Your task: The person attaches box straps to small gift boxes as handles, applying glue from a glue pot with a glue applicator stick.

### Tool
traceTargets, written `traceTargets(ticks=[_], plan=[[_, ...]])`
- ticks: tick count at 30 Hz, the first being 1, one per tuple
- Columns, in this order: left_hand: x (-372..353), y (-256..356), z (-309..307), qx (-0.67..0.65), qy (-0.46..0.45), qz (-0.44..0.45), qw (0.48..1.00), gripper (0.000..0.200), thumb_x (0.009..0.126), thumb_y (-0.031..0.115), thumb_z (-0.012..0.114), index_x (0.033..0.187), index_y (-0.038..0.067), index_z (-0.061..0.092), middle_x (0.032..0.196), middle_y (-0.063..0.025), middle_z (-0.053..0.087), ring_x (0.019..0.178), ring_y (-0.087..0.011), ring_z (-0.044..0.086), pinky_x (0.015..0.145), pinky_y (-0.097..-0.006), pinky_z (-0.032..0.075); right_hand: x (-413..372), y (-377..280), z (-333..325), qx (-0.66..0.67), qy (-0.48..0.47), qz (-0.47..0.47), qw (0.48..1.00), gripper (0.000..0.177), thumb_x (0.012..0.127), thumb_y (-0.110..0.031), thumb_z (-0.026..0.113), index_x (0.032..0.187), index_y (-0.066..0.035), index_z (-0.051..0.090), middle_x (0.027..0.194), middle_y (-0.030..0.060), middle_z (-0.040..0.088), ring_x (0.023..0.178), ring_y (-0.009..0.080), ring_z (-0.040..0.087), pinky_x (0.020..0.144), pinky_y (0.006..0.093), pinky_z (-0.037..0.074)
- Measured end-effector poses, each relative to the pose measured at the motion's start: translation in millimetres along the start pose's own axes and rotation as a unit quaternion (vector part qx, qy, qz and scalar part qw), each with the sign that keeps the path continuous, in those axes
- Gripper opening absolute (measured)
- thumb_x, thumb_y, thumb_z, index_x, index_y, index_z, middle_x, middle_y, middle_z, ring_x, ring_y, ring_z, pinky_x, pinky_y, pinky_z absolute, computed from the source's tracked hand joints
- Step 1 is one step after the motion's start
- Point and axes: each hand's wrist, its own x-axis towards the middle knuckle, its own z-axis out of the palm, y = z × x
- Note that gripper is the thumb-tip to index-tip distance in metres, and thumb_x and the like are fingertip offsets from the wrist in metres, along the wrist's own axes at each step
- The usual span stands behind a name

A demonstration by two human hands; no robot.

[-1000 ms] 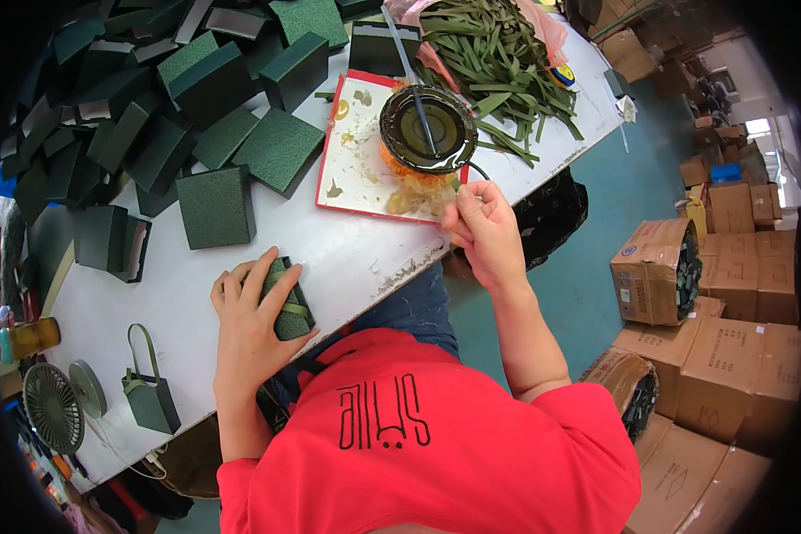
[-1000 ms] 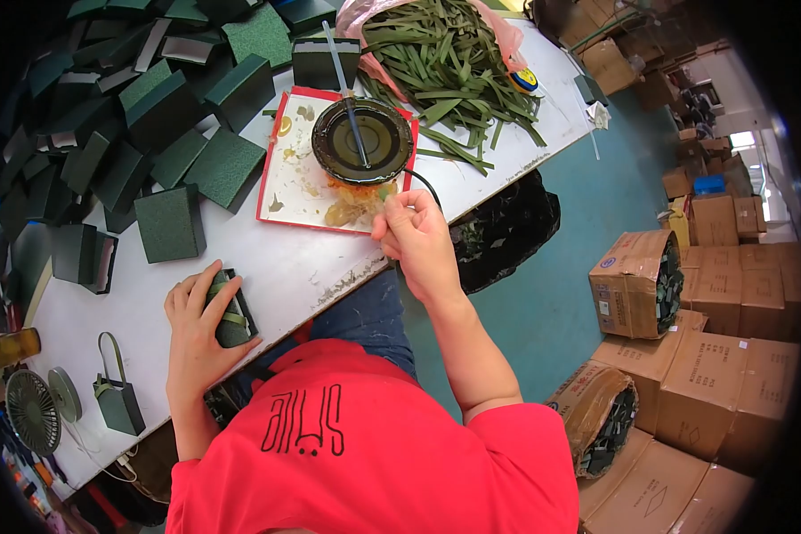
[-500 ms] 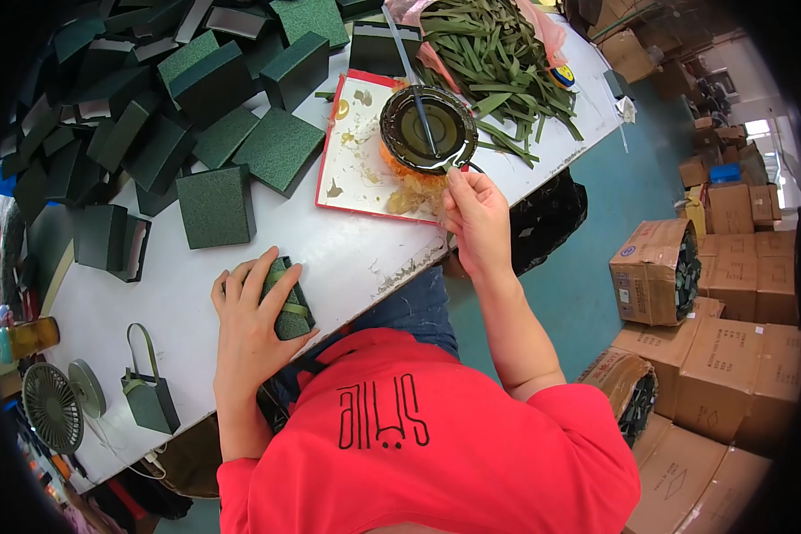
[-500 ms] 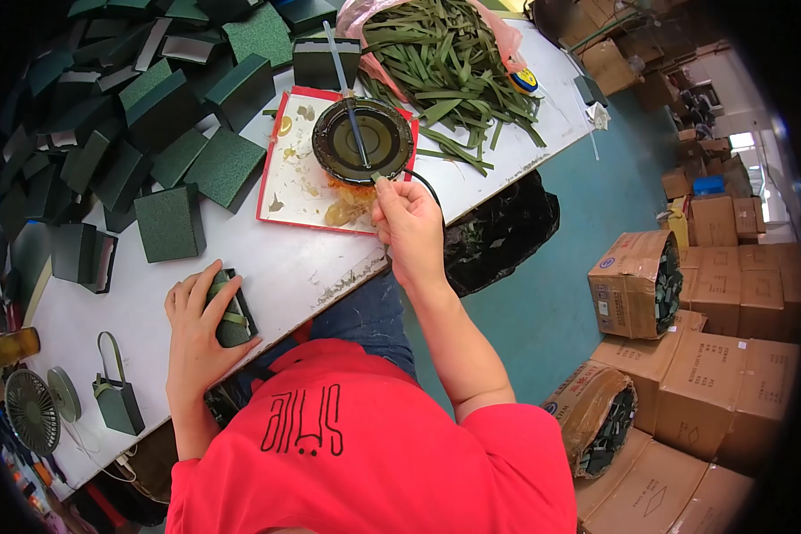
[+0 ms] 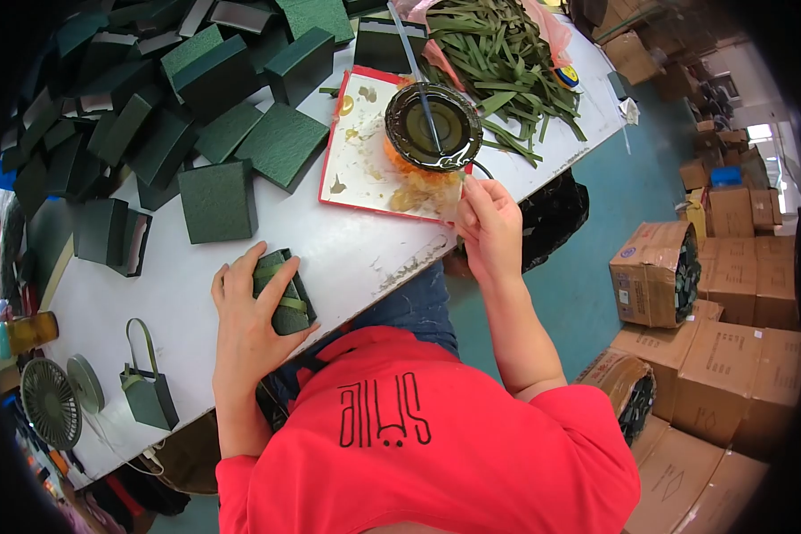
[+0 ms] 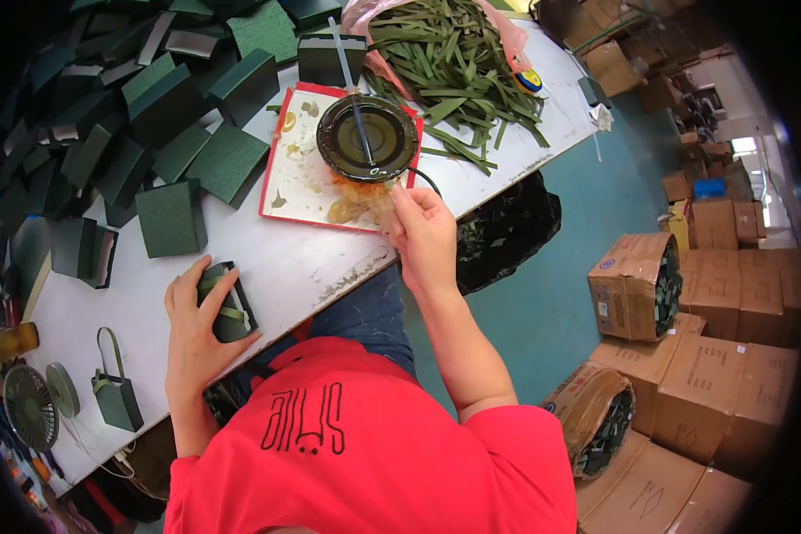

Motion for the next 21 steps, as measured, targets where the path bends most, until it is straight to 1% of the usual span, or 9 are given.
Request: traceTargets(ticks=[2,3,5,6,7,10,11,14,21], plan=[[0.6,-3.7,0.9,-0.015,0.015,0.006,1.0,0.085,0.049,0.016,0.09,0.128,0.01,0.059,0.141,-0.0165,0.046,0.128,-0.0394,0.042,0.108,-0.0483,0.032,-9.1,-2.7,1.8,-0.007,-0.031,-0.01,0.999,0.013,0.096,-0.013,0.062,0.091,-0.005,0.054,0.063,-0.0029,0.048,0.049,0.0037,0.036,0.044,0.0214,0.026],[1.8,-4.4,0.0,-0.038,0.026,0.018,0.999,0.084,0.051,0.02,0.09,0.128,0.011,0.06,0.14,-0.0165,0.046,0.127,-0.039,0.043,0.108,-0.0496,0.031,-14.9,-4.1,4.6,-0.008,-0.048,-0.012,0.999,0.012,0.096,-0.013,0.062,0.091,-0.005,0.054,0.063,-0.0029,0.048,0.049,0.004,0.037,0.044,0.0215,0.026],[6.8,-2.8,-1.4,-0.078,0.045,0.034,0.995,0.082,0.053,0.027,0.09,0.128,0.012,0.06,0.139,-0.0163,0.047,0.125,-0.0381,0.045,0.108,-0.0521,0.031,-29.1,-9.1,13.6,-0.012,-0.118,0.031,0.992,0.012,0.096,-0.013,0.062,0.092,-0.005,0.054,0.065,-0.0029,0.05,0.051,0.0043,0.04,0.045,0.0211,0.028],[9.6,-1.4,-3.3,-0.103,0.051,0.041,0.993,0.087,0.054,0.029,0.09,0.131,0.009,0.057,0.139,-0.0158,0.048,0.126,-0.0378,0.045,0.108,-0.0486,0.032,-38.0,-9.2,18.4,-0.012,-0.154,0.057,0.986,0.011,0.096,-0.013,0.061,0.092,-0.005,0.055,0.065,-0.0028,0.051,0.052,0.0045,0.041,0.046,0.0209,0.029],[12.7,-1.1,-5.8,-0.128,0.046,0.053,0.989,0.09,0.054,0.029,0.09,0.133,0.008,0.055,0.138,-0.0155,0.048,0.126,-0.0372,0.046,0.108,-0.0479,0.032,-46.5,-6.6,22.9,-0.055,-0.166,0.089,0.98,0.011,0.096,-0.013,0.062,0.093,-0.005,0.055,0.068,-0.0021,0.054,0.057,0.0045,0.046,0.05,0.0198,0.033],[21.5,-2.3,-6.0,-0.186,0.036,0.091,0.978,0.097,0.054,0.027,0.09,0.139,0.007,0.047,0.138,-0.0138,0.049,0.128,-0.0358,0.045,0.108,-0.0462,0.033,-63.8,0.5,35.7,-0.091,-0.272,0.189,0.939,0.013,0.095,-0.014,0.063,0.094,-0.004,0.055,0.071,-0.0016,0.056,0.061,0.0039,0.049,0.054,0.0188,0.035],[23.9,-1.3,-6.0,-0.202,0.033,0.097,0.974,0.098,0.055,0.027,0.09,0.14,0.007,0.047,0.139,-0.0135,0.049,0.128,-0.0359,0.045,0.108,-0.0459,0.034,-68.2,-1.8,44.1,-0.099,-0.284,0.229,0.926,0.013,0.095,-0.014,0.064,0.093,-0.004,0.056,0.072,-0.0017,0.056,0.06,0.0035,0.048,0.055,0.019,0.036],[27.3,3.0,-7.1,-0.229,0.021,0.105,0.968,0.098,0.055,0.023,0.089,0.142,0.008,0.045,0.139,-0.0125,0.049,0.127,-0.0357,0.045,0.107,-0.0453,0.035,-72.0,4.0,55.7,-0.11,-0.308,0.267,0.907,0.014,0.095,-0.014,0.065,0.092,-0.003,0.056,0.071,-0.0019,0.056,0.061,0.0032,0.048,0.054,0.0192,0.035],[29.7,4.8,-9.8,-0.237,0.013,0.124,0.963,0.097,0.055,0.02,0.088,0.142,0.008,0.045,0.139,-0.0128,0.05,0.126,-0.0356,0.046,0.106,-0.0447,0.035,-70.8,11.7,60.7,-0.161,-0.314,0.265,0.897,0.019,0.095,-0.017,0.066,0.087,-0.003,0.056,0.066,-0.0039,0.055,0.058,0.0011,0.046,0.053,0.0185,0.034]])
